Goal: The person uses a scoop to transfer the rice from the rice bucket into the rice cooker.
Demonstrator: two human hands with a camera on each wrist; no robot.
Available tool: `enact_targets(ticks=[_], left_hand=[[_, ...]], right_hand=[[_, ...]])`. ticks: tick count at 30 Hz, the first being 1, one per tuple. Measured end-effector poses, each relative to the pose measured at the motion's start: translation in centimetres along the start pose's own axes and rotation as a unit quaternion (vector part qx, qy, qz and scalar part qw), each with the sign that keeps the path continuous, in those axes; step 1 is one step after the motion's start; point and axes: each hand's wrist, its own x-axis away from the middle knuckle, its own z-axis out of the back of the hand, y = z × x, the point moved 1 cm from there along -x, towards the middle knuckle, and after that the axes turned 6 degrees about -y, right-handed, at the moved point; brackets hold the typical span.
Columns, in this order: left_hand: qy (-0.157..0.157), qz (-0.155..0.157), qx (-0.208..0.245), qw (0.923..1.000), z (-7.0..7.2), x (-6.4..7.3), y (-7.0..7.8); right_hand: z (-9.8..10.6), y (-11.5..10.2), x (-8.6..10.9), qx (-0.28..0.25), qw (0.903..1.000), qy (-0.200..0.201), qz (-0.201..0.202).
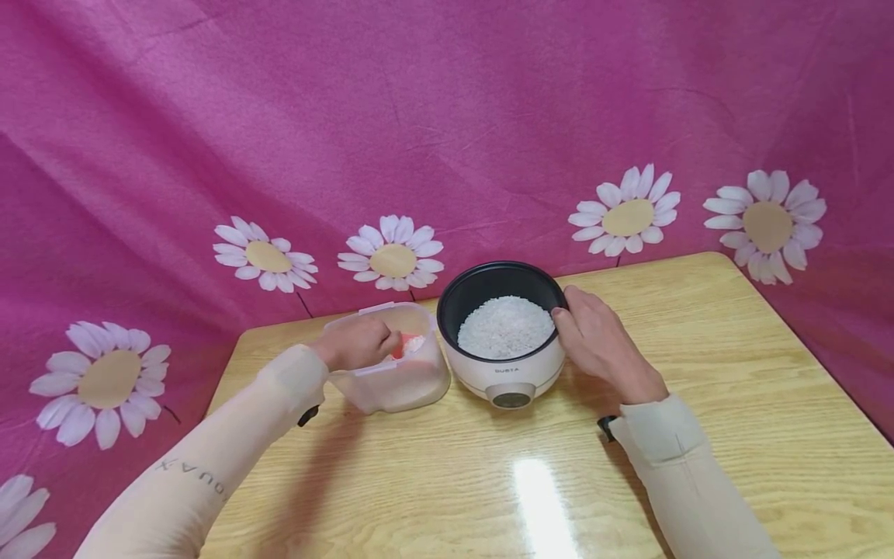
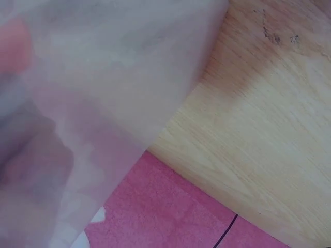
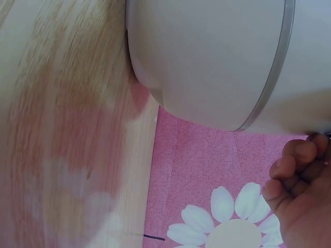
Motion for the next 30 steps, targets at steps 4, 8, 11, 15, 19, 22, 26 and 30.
enact_targets(ticks=[4, 8, 11, 15, 19, 22, 26, 30], left_hand=[[-0.005, 0.018, 0.025, 0.9995, 0.4, 0.4, -0.2], [0.011, 0.011, 0.049, 0.9987, 0.8, 0.8, -0.4], [0.025, 0.003, 0.065, 0.9976, 1.0, 1.2, -0.5], [0.038, -0.007, 0.079, 0.9962, 1.2, 1.6, -0.7], [0.037, -0.012, 0.091, 0.9951, 1.3, 2.0, -0.9], [0.037, -0.009, 0.099, 0.9943, 1.4, 2.3, -1.1], [0.053, -0.005, 0.102, 0.9934, 1.5, 2.6, -1.4], [0.069, -0.003, 0.099, 0.9927, 1.6, 2.8, -1.4]], right_hand=[[0.0, -0.1, 0.0, 0.003, 1.0, 0.005, 0.007], [0.0, 0.0, 0.0, 0.003, 0.9999, 0.008, 0.01], [0.0, 0.0, 0.0, 0.003, 0.9999, 0.008, 0.01], [0.0, 0.0, 0.1, -0.002, 1.0, -0.002, 0.0], [-0.1, 0.1, 0.0, -0.007, 0.9999, -0.008, -0.008], [-0.1, 0.1, 0.0, -0.011, 0.9999, -0.009, -0.009], [-0.1, 0.1, 0.0, -0.016, 0.9998, -0.004, -0.006], [-0.2, 0.1, 0.1, -0.023, 0.9997, 0.001, -0.007]])
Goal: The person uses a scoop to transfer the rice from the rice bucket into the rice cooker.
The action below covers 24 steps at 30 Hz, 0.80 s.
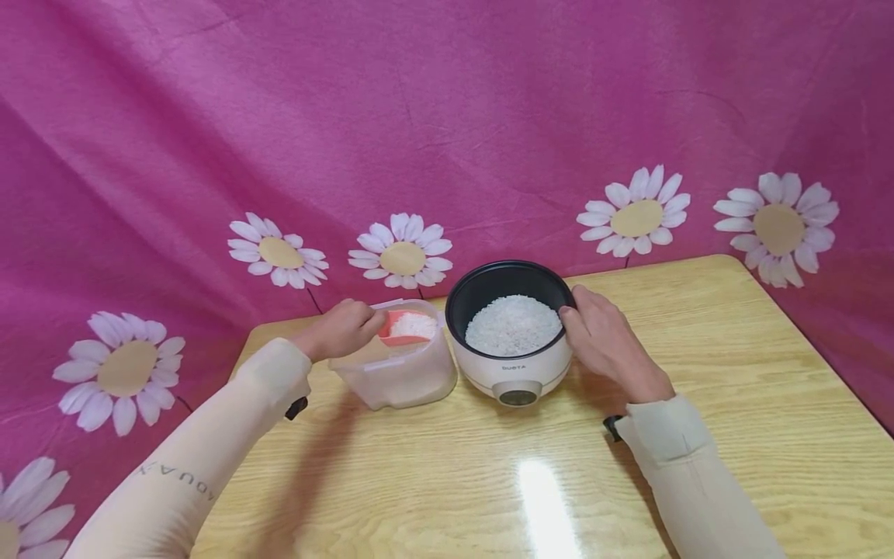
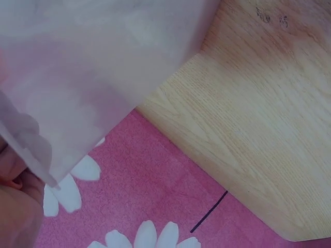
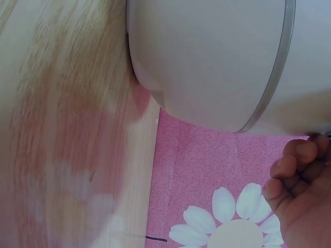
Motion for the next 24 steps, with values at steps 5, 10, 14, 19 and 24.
enact_targets(ticks=[5, 10, 14, 19, 24], left_hand=[[0.006, 0.011, 0.001, 0.9999, 0.4, 0.3, 0.1], [0.017, 0.017, -0.007, 0.9997, 0.6, 0.8, 0.0], [0.02, 0.027, -0.004, 0.9994, 0.8, 1.2, -0.2], [0.021, 0.036, 0.002, 0.9991, 1.4, 1.8, -0.2], [0.028, 0.035, 0.01, 0.9989, 2.0, 2.3, -0.1]], right_hand=[[0.0, -0.1, 0.0, 0.001, 1.0, 0.004, 0.0], [0.1, -0.2, 0.1, -0.002, 1.0, -0.007, -0.005], [0.0, -0.2, 0.1, -0.003, 0.9998, -0.016, -0.012], [-0.1, -0.1, 0.1, 0.001, 1.0, -0.007, -0.004], [-0.1, -0.1, 0.1, -0.002, 1.0, -0.009, -0.002]])
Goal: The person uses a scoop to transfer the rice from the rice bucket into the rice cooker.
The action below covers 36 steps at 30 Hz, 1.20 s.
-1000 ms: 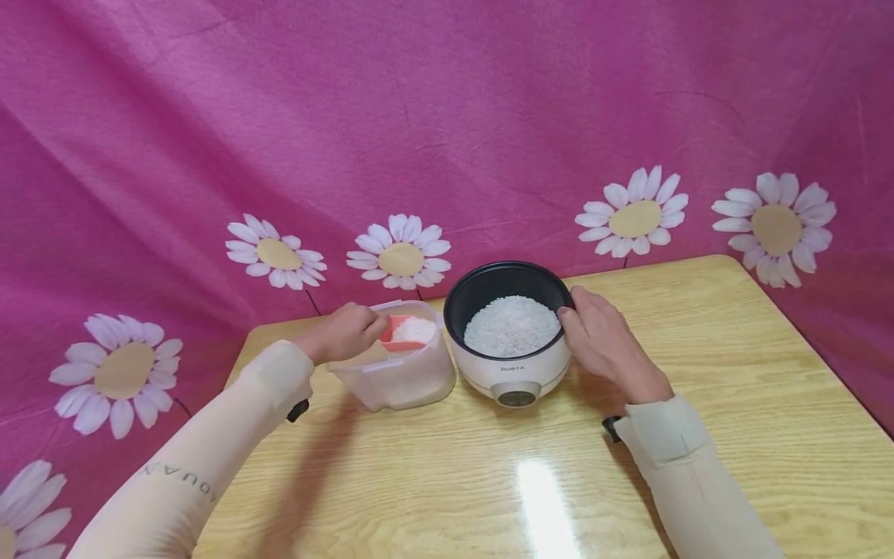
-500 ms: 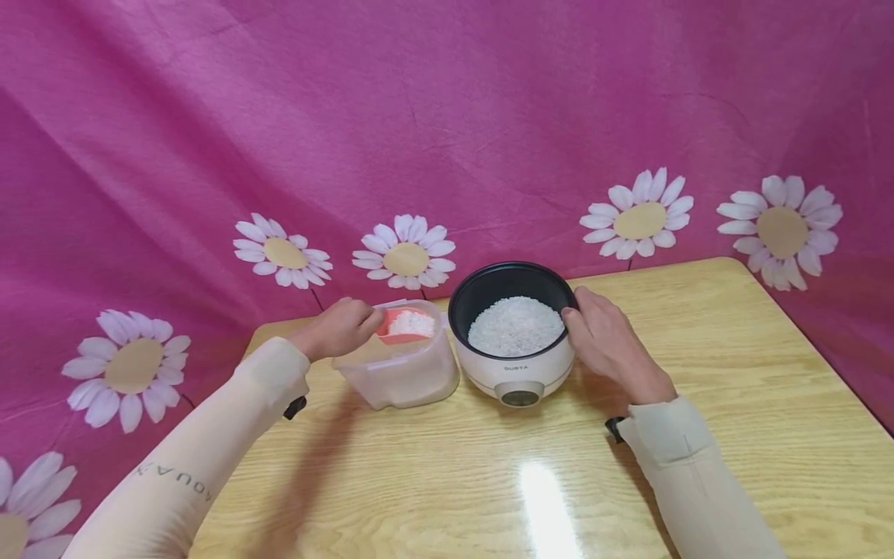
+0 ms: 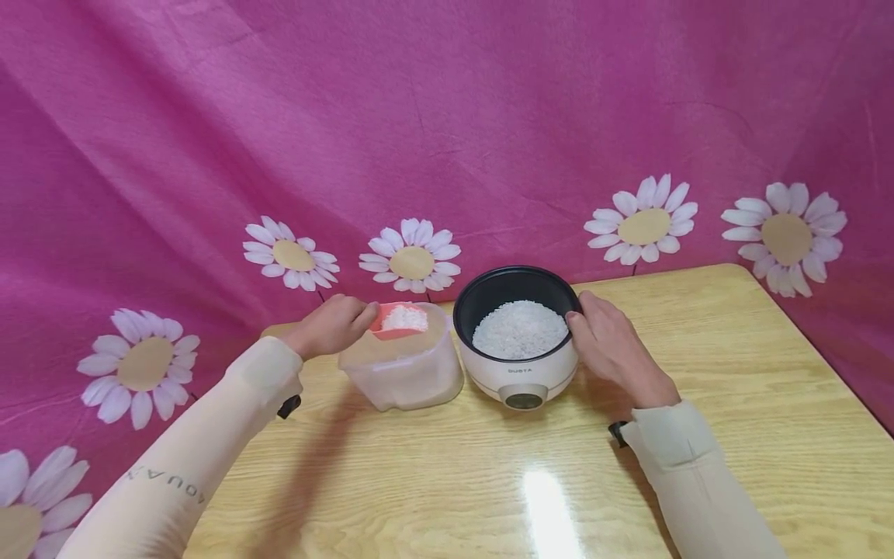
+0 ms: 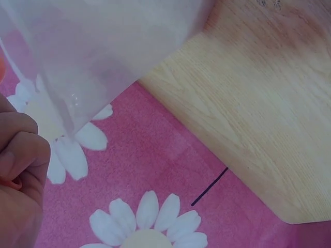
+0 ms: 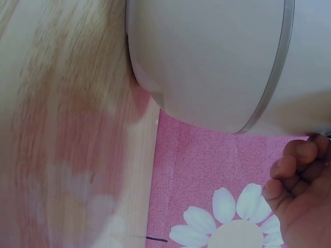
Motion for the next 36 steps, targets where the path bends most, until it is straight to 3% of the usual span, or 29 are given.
enact_targets(ticks=[10, 16, 23, 30, 36], left_hand=[[0.011, -0.02, -0.005, 0.9997, 1.1, -0.7, 0.7], [0.007, -0.022, 0.002, 0.9997, 1.5, -1.4, 1.8], [0.005, -0.051, -0.02, 0.9985, 1.9, -2.5, 3.3], [0.0, -0.066, -0.018, 0.9977, 1.8, -3.7, 4.6], [0.014, -0.076, -0.062, 0.9951, 1.2, -4.7, 5.7]], right_hand=[[0.0, 0.5, 0.3, -0.005, 1.0, 0.0, -0.005], [0.0, 0.5, 0.3, 0.0, 0.9999, -0.006, -0.011], [0.0, 0.4, 0.4, -0.002, 1.0, -0.004, -0.007], [0.1, 0.1, 0.2, 0.002, 1.0, -0.006, -0.004], [0.3, 0.0, 0.0, 0.008, 1.0, -0.005, 0.003]])
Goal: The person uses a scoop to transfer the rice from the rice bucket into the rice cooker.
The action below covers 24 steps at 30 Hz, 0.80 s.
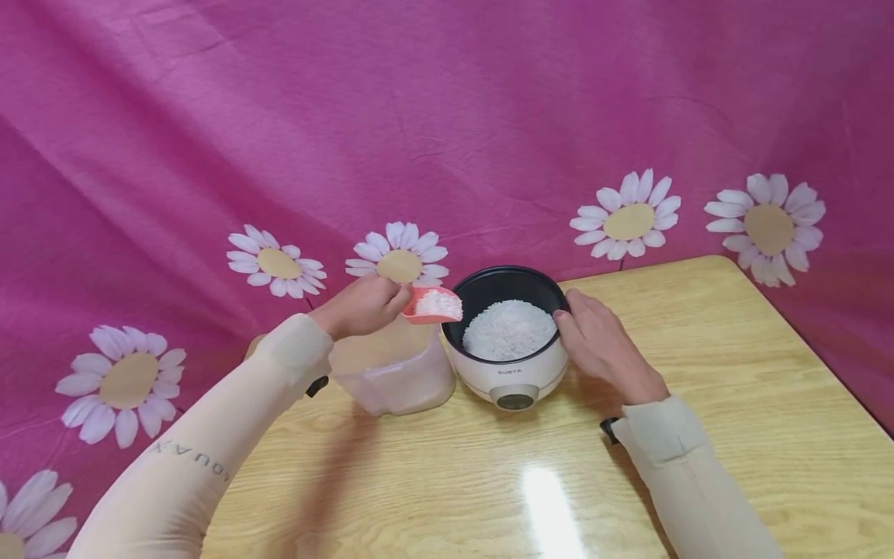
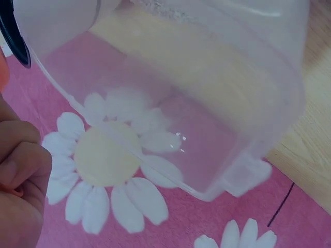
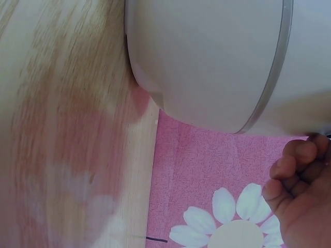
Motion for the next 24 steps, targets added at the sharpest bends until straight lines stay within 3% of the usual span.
enact_targets(ticks=[13, 24], left_hand=[[-0.012, 0.044, -0.082, 0.9956, -0.1, -1.0, 1.3], [-0.034, 0.05, -0.135, 0.9889, 0.2, -1.8, 2.5]], right_hand=[[-0.1, -0.1, 0.0, 0.003, 1.0, 0.007, 0.006], [0.0, -0.2, 0.0, -0.009, 0.9999, -0.007, -0.01]])
